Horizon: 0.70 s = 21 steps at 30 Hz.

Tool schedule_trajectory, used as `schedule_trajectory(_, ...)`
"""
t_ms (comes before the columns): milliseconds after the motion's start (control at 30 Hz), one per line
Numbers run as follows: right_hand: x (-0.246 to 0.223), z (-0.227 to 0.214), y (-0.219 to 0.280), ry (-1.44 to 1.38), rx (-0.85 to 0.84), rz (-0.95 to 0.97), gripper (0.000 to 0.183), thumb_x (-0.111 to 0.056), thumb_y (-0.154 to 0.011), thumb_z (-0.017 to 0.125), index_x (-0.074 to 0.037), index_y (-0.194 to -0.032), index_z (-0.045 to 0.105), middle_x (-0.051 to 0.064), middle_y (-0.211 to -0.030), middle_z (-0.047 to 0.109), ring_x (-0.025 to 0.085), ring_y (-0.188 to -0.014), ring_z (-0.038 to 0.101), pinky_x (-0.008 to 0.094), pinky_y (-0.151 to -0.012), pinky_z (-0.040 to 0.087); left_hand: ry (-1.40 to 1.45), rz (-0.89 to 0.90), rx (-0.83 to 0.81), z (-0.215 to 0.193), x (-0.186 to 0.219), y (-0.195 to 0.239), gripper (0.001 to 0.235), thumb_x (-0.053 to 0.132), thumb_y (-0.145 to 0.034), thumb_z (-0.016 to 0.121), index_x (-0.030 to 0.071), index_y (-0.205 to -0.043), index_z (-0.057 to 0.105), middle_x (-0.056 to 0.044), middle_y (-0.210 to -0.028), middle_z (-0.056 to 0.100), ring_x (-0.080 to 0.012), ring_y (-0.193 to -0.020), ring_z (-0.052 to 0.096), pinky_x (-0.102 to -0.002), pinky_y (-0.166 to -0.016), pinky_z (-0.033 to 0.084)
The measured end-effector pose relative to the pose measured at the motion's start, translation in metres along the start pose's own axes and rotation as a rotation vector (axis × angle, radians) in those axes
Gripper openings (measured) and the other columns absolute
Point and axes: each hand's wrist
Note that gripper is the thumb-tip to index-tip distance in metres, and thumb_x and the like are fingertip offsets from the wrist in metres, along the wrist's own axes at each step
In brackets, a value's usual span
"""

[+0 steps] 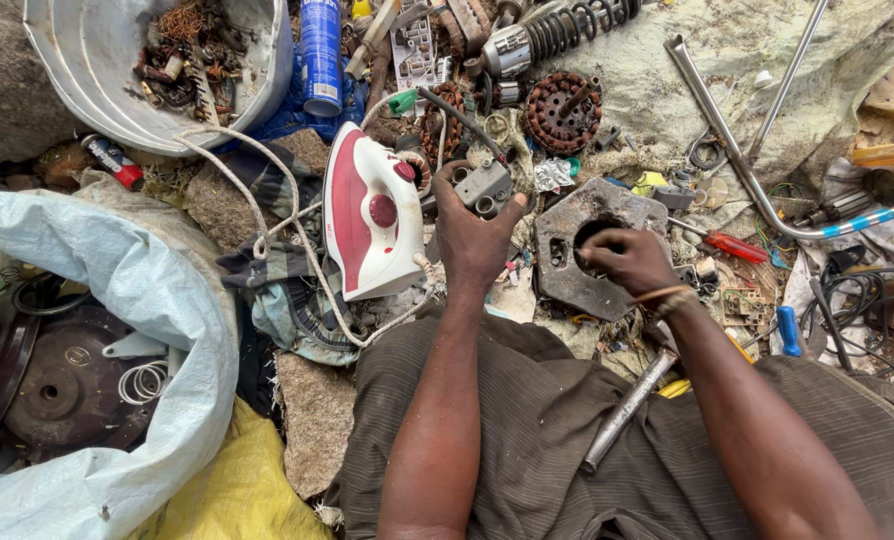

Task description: The person sits on the ground and uses a hammer, screwdriver, and pliers to disassemble and adjust a small metal component. They repeatedly strike the part, pry it open, and manipulate internal pieces while surrounded by scrap materials.

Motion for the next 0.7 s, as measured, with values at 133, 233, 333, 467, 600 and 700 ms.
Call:
schedule_trajectory(133, 0.002, -0.005, 0.015, -0.218, 0.070, 0.160, 0.017, -0.024, -0.091, 0.077, -0.008, -0.097, 0.076, 0.012, -0.084, 0.069, 0.016, -0.060, 0.053, 0.027, -0.053, 0.047, 0.010, 0.025, 0.015, 0.006, 0.001, -0.003, 0.081, 0.026, -0.076, 0.084, 0.012, -0.139, 0.035, -0.020, -0.120, 0.066, -0.0277, -0.106, 0.072, -0.039, -0.092, 0.061)
schedule_trajectory(233, -0.003, 0.007, 0.003, -0.215, 0.100, 0.176, 0.018, -0.026, -0.089, 0.079, -0.011, -0.098, 0.077, 0.013, -0.086, 0.071, 0.015, -0.059, 0.053, 0.026, -0.052, 0.046, -0.031, -0.012, -0.004, 0.007, 0.002, -0.003, 0.080, 0.028, -0.075, 0.083, 0.013, -0.139, 0.037, -0.018, -0.116, 0.069, -0.0259, -0.101, 0.074, -0.038, -0.090, 0.062)
schedule_trajectory(333, -0.015, 0.024, -0.018, 0.531, -0.006, -0.325, 0.018, -0.026, -0.089, 0.073, -0.012, -0.094, 0.081, 0.007, -0.088, 0.074, 0.009, -0.059, 0.061, 0.027, -0.053, 0.048, -0.007, 0.004, -0.002, 0.006, 0.004, 0.000, 0.081, 0.027, -0.075, 0.084, 0.012, -0.139, 0.037, -0.018, -0.116, 0.068, -0.0255, -0.103, 0.073, -0.038, -0.091, 0.061)
schedule_trajectory(467, -0.024, 0.037, -0.030, 0.949, -0.145, -0.043, 0.021, -0.020, -0.095, 0.062, -0.016, -0.108, 0.079, 0.013, -0.081, 0.077, 0.018, -0.054, 0.053, 0.034, -0.050, 0.047, 0.028, -0.017, 0.014, 0.002, 0.005, -0.003, 0.081, 0.026, -0.074, 0.083, 0.012, -0.139, 0.038, -0.018, -0.115, 0.071, -0.0255, -0.101, 0.073, -0.039, -0.090, 0.061)
schedule_trajectory(600, -0.019, 0.041, -0.028, 0.926, -0.195, 0.039, 0.029, -0.014, -0.096, 0.055, -0.013, -0.111, 0.080, 0.015, -0.082, 0.081, 0.017, -0.051, 0.051, 0.033, -0.049, 0.046, 0.033, -0.019, 0.009, 0.002, 0.003, -0.005, 0.083, 0.026, -0.075, 0.084, 0.012, -0.141, 0.036, -0.018, -0.118, 0.068, -0.0261, -0.105, 0.072, -0.039, -0.092, 0.060)
schedule_trajectory(700, -0.014, 0.034, -0.025, 0.570, -0.077, -0.008, 0.033, -0.012, -0.086, 0.057, -0.013, -0.107, 0.083, 0.009, -0.091, 0.077, 0.009, -0.050, 0.055, 0.029, -0.046, 0.051, 0.012, -0.025, 0.000, 0.003, 0.004, -0.006, 0.083, 0.025, -0.074, 0.084, 0.012, -0.141, 0.036, -0.019, -0.119, 0.066, -0.0272, -0.106, 0.071, -0.040, -0.091, 0.061)
Point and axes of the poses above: each hand's wrist, its own y-axis away from the middle knuckle, its own z-axis out of the palm, x = y × z
